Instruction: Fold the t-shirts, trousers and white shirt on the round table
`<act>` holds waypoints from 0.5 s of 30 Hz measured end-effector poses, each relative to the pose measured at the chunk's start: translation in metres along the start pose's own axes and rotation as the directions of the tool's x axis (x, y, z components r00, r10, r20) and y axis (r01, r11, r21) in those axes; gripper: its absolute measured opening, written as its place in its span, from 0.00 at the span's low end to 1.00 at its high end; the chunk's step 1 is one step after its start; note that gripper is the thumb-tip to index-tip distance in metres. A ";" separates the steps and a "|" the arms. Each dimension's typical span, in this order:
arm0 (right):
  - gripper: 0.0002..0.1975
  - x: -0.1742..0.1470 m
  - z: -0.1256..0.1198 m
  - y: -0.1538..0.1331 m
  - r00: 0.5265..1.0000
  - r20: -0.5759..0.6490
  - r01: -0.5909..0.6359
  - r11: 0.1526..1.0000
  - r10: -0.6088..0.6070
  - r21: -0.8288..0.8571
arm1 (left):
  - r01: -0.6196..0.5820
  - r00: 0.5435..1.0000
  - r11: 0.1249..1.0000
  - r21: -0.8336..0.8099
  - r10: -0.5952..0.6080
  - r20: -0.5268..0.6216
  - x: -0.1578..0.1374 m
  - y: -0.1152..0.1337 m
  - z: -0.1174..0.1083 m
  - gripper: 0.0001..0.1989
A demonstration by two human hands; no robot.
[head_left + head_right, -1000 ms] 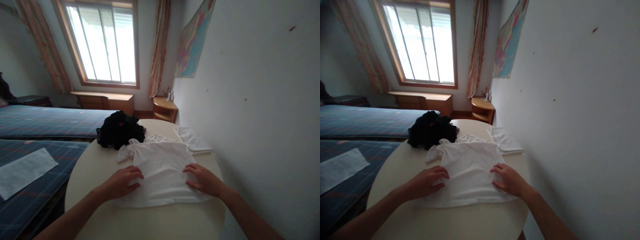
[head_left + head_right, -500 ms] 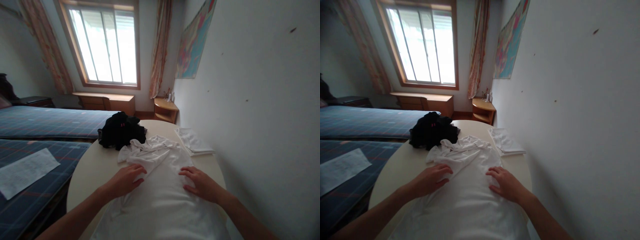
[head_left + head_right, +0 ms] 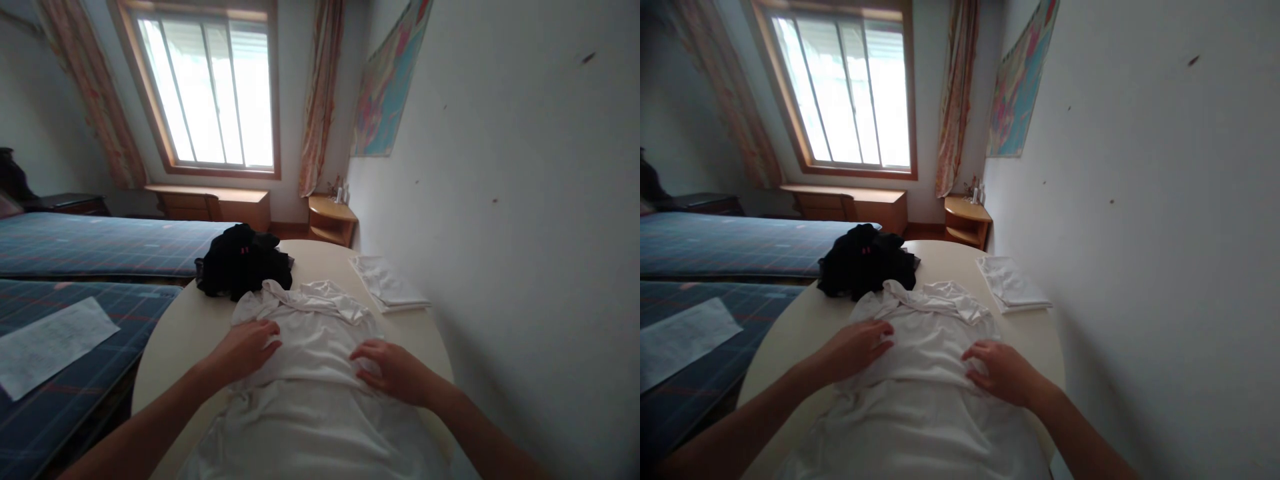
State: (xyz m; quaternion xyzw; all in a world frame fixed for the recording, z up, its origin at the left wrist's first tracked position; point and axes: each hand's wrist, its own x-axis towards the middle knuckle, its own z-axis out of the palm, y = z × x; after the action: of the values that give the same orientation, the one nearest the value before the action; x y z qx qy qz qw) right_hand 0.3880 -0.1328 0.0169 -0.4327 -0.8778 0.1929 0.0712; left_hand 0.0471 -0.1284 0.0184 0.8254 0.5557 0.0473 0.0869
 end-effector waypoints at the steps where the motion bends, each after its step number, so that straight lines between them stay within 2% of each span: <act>1: 0.17 0.005 0.004 0.003 0.999 -0.051 0.016 1.000 -0.018 -0.025 | -0.025 0.998 1.000 0.005 0.025 -0.060 0.007 -0.003 0.007 0.16; 3: 0.24 0.012 0.010 0.009 0.996 -0.085 0.034 0.998 -0.039 -0.058 | -0.035 0.993 0.999 0.025 0.037 -0.109 0.017 -0.009 0.021 0.22; 5: 0.25 0.016 0.013 0.011 0.997 -0.074 0.026 0.996 -0.032 -0.082 | 0.010 0.994 0.998 0.067 -0.003 -0.105 0.022 -0.009 0.029 0.25; 11: 0.12 0.022 0.001 -0.009 0.998 0.051 -0.044 0.998 0.046 -0.051 | 0.123 0.992 0.980 0.155 -0.117 -0.046 0.018 0.009 0.017 0.20; 13: 0.12 0.031 -0.002 -0.014 0.995 0.014 -0.101 0.990 0.103 -0.103 | 0.140 0.989 0.976 0.166 -0.132 -0.060 0.022 0.012 0.014 0.18; 15: 0.11 0.045 -0.003 -0.014 0.978 -0.116 -0.192 0.970 0.176 -0.149 | 0.124 0.988 0.979 0.160 -0.107 -0.114 0.032 0.009 0.015 0.16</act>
State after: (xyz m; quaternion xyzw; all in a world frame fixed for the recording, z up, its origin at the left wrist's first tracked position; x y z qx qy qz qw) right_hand 0.3514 -0.1043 0.0230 -0.5259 -0.8416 0.1057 0.0627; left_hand 0.0703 -0.1041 0.0047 0.7924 0.6087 0.0390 -0.0092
